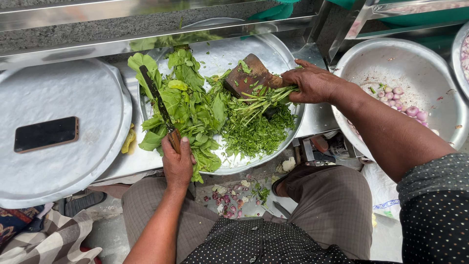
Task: The person chops green leafy vegetables using a knife on a small wooden board placed on a metal tray, moving the chopped pieces into a pile on the same tray.
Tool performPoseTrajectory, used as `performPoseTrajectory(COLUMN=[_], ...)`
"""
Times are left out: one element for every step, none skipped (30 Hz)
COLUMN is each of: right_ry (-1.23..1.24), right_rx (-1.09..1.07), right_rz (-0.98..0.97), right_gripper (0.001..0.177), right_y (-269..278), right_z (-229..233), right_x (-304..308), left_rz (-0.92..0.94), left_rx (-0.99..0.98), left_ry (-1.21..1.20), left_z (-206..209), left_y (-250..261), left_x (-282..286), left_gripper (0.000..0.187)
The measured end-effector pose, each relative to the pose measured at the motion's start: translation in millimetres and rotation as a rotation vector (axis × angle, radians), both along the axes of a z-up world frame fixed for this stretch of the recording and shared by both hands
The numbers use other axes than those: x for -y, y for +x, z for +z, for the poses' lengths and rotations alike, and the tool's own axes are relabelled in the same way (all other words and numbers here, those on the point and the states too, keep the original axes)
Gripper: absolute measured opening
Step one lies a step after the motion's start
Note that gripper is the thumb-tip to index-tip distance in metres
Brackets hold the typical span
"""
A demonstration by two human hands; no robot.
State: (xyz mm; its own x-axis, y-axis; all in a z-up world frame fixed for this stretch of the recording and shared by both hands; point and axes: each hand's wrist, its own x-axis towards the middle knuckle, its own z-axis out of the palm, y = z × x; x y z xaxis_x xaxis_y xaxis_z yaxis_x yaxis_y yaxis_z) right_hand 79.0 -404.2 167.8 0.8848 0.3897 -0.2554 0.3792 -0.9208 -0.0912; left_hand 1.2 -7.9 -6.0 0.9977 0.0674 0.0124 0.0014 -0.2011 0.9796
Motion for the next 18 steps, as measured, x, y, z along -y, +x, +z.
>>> performPoseTrajectory(right_ry=[-0.054, -0.054, 0.037, 0.129, 0.126, 0.219, 0.315, 0.315, 0.391, 0.468, 0.474, 0.408, 0.341, 0.348, 0.286, 0.225, 0.234, 0.171], right_rx=[-0.132, -0.132, -0.123, -0.113, -0.106, -0.095, -0.084, -0.077, -0.046, -0.016, -0.014, -0.006, 0.000, 0.000, 0.022, 0.043, 0.043, 0.142], right_rz=[-0.208, -0.205, -0.287, -0.368, -0.367, -0.402, -0.435, -0.432, -0.442, -0.450, -0.448, -0.498, -0.549, -0.547, -0.556, -0.563, -0.562, -0.500], right_gripper=[0.022, 0.022, 0.023, 0.025, 0.025, 0.027, 0.029, 0.029, 0.031, 0.033, 0.033, 0.036, 0.040, 0.040, 0.038, 0.037, 0.037, 0.036], right_y=[-4, -7, -9, -11, -12, -12, -12, -10, -9, -8, -7, -5, -4, -4, -5, -8, -12, -15], right_z=[5, 6, 9, 10, 9, 6, 2, -2, -7, -10, -12, -14, -17, -21, -27, -33, -39, -48], right_x=[2, 1, 4, 8, 11, 14, 15, 16, 14, 13, 10, 5, -2, -10, -18, -24, -28, -31], left_rz=[-0.007, -0.004, -0.008, -0.012, -0.011, -0.012, -0.012, -0.011, -0.010, -0.010, -0.008, -0.005, -0.003, -0.002, 0.003, 0.007, 0.007, -0.003], left_rx=[-0.010, -0.010, -0.011, -0.012, -0.005, -0.013, -0.020, -0.013, -0.007, 0.000, 0.004, 0.000, -0.006, -0.003, 0.022, 0.047, 0.049, 0.049], left_ry=[0.001, 0.001, 0.006, 0.010, 0.006, 0.013, 0.023, 0.021, 0.009, -0.004, 0.002, -0.003, -0.007, 0.000, 0.000, 0.000, 0.009, 0.024], left_z=[0, -1, -1, 0, 0, 0, 0, 0, 0, 1, 1, 2, 3, 5, 7, 9, 12, 15], left_y=[1, 0, 1, 1, 2, 2, 2, 2, 1, 1, 1, 1, 0, 0, -2, -3, -6, -10], left_x=[0, -1, 0, 0, 1, 1, 1, 2, 3, 3, 3, 2, 3, 3, 3, 3, 3, 3], left_gripper=[0.043, 0.043, 0.043, 0.043, 0.043, 0.043, 0.042, 0.042, 0.041, 0.040, 0.040, 0.039, 0.039, 0.039, 0.040, 0.041, 0.041, 0.041])
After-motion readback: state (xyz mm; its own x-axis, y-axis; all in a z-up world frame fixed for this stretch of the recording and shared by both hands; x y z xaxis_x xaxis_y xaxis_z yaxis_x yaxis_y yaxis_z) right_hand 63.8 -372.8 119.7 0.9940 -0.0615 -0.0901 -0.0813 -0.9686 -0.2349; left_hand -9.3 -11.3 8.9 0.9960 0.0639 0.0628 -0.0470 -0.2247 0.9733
